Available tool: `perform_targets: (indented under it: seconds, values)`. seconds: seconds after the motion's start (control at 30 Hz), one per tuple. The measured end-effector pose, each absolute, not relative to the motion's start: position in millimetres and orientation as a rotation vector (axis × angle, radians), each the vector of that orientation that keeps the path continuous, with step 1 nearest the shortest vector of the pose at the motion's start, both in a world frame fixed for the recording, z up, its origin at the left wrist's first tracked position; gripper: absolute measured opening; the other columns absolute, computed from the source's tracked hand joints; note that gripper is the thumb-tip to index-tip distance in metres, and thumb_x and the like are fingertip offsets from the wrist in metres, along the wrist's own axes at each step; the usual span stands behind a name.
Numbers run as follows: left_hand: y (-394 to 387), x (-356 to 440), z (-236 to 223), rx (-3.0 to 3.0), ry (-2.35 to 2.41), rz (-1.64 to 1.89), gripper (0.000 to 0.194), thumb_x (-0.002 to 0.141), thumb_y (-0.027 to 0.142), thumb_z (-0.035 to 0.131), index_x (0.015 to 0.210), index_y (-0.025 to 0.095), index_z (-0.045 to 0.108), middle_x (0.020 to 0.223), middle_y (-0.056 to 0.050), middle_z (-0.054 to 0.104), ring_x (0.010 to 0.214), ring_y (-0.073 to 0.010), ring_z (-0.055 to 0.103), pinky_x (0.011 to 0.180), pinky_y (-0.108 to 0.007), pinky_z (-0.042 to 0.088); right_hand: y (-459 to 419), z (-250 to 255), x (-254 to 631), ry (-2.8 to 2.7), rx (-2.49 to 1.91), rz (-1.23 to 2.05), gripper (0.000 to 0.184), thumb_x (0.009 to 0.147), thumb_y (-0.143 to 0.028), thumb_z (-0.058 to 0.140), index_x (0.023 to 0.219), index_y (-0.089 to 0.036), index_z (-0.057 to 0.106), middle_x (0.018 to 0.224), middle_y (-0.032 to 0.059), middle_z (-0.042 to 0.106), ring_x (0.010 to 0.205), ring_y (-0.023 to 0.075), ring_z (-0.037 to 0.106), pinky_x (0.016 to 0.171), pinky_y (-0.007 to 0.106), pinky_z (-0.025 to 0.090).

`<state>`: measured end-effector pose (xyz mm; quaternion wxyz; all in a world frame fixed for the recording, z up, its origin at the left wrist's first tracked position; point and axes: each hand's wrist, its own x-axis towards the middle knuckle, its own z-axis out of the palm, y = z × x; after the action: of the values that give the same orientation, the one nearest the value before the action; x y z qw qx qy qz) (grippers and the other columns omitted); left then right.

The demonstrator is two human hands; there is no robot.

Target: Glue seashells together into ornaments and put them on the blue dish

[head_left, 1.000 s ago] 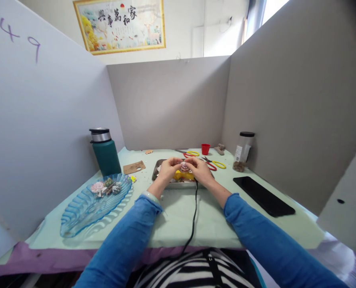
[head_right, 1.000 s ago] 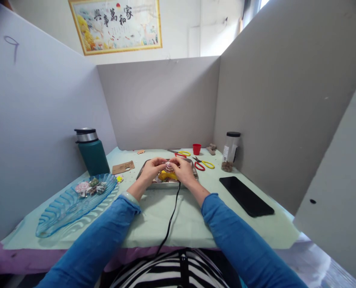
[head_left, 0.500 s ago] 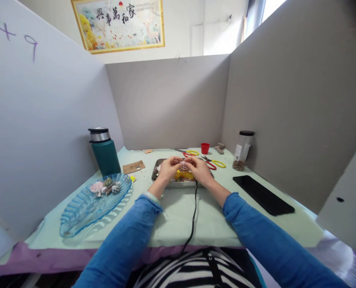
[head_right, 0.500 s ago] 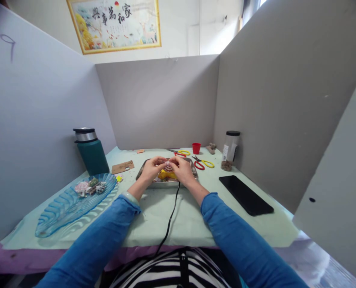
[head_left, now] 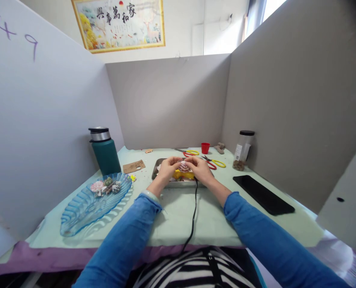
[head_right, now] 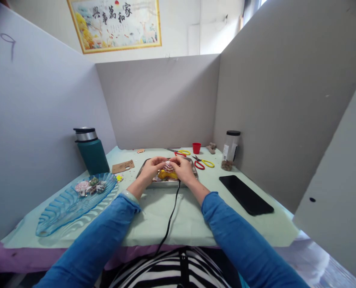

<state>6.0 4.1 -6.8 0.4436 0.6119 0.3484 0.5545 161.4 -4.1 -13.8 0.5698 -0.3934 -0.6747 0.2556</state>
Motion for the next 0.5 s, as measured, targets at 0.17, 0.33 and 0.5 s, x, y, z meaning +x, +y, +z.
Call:
perform_targets:
  seconds: [0.17, 0.33, 0.5]
  values:
    - [1.3, 6.1, -5.5, 1.485, 0.923, 1.357, 0.029, 0.064, 0.034, 0.076, 0.081, 0.012, 0.066, 0.073, -0.005, 0.067, 0.066, -0.0143, 0.06, 0.064, -0.026, 0.046, -0.4, -15.5, 161.9, -1.533, -0.878, 0.649, 0.022, 0.073, -0.039, 0.063, 0.081, -0.018, 0.063, 0.078, 0.0037, 0.067, 0.071, 0.018, 0.061, 0.069, 0.031, 0.048]
    - [-1.2, 6.3, -5.0, 1.518, 0.919, 1.314, 0.033, 0.061, 0.04, 0.078, 0.073, 0.012, 0.065, 0.069, -0.004, 0.066, 0.062, -0.0135, 0.057, 0.06, -0.026, 0.044, -0.6, -15.6, 161.5, -1.528, -0.869, 0.661, 0.023, 0.074, -0.038, 0.063, 0.083, -0.017, 0.063, 0.078, 0.0039, 0.066, 0.071, 0.0173, 0.06, 0.069, 0.03, 0.047]
    - [0.3, 5.8, -5.9, 1.53, 0.855, 1.308, 0.035, 0.062, 0.041, 0.078, 0.076, 0.012, 0.065, 0.074, -0.005, 0.067, 0.066, -0.0143, 0.059, 0.065, -0.026, 0.046, -0.9, -15.6, 161.9, -1.548, -0.869, 0.657, 0.022, 0.075, -0.037, 0.06, 0.085, -0.017, 0.063, 0.08, 0.0035, 0.067, 0.074, 0.0175, 0.061, 0.071, 0.03, 0.047]
